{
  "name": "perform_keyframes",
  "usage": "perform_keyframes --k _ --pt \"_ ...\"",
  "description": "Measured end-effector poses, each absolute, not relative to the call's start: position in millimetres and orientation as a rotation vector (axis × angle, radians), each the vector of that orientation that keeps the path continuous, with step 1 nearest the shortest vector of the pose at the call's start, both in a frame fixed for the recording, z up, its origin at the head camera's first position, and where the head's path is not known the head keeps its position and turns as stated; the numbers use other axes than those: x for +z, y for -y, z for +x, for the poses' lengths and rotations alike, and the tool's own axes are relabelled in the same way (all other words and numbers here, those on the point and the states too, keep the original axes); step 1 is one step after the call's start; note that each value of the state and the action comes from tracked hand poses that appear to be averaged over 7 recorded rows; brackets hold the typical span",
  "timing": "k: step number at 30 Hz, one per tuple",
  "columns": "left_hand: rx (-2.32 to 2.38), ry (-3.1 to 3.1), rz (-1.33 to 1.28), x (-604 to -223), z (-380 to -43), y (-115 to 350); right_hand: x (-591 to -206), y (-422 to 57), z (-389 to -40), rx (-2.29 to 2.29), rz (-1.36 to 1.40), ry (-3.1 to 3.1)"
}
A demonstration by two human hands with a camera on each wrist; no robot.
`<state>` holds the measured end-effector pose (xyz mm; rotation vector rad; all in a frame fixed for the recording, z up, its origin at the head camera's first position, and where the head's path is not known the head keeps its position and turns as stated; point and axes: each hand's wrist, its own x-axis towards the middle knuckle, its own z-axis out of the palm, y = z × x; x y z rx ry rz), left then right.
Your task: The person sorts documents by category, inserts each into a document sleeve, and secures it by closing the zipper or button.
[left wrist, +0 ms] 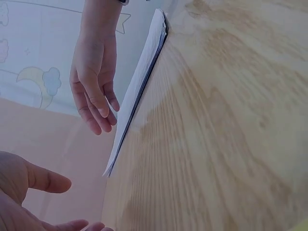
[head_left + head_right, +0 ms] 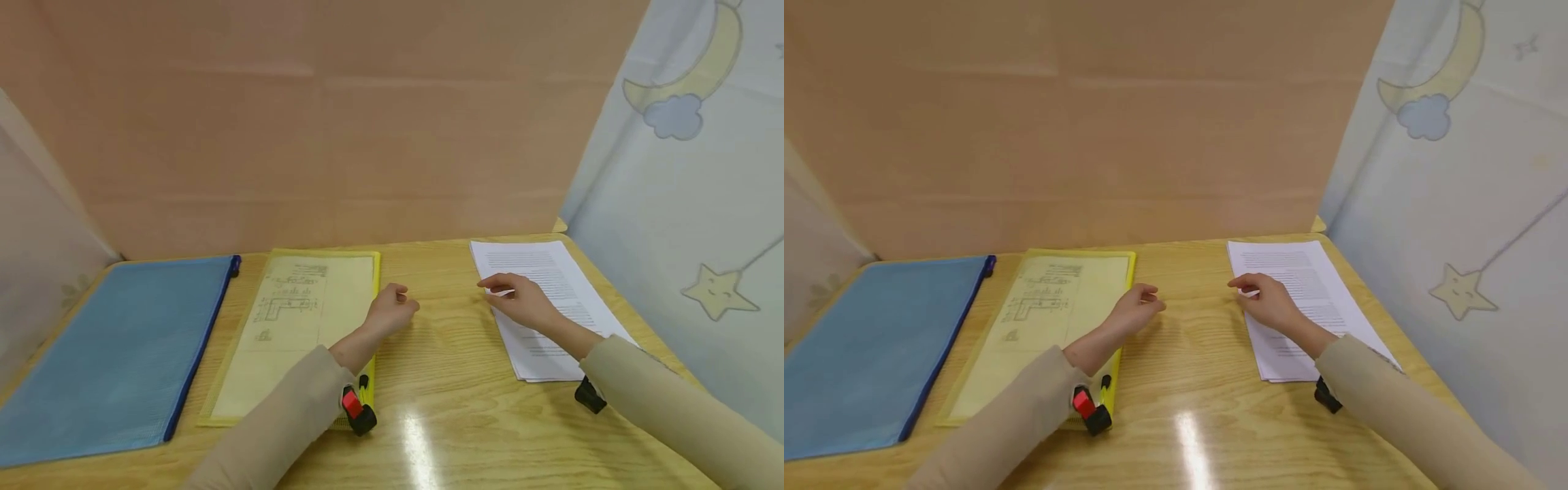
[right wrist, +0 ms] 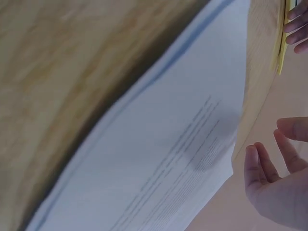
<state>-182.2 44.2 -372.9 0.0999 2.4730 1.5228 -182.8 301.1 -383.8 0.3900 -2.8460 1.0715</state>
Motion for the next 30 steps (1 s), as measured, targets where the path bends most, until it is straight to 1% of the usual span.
perform_keyframes --k 9,13,18,30 --pt "1.577 -2.400 0.115 -380 -180 -64 -390 -327 -177 1.026 0.303 2.870" --pt "1.599 -2.371 0.122 -385 -179 -71 -392 -337 -176 0.998 0.345 2.871" --pt "1.602 -2.351 0.192 -390 -178 -82 -398 -353 -177 0.941 0.421 2.878" --pt "1.649 -2.283 0.283 -402 -178 -113 -406 -390 -173 0.830 0.347 2.929"
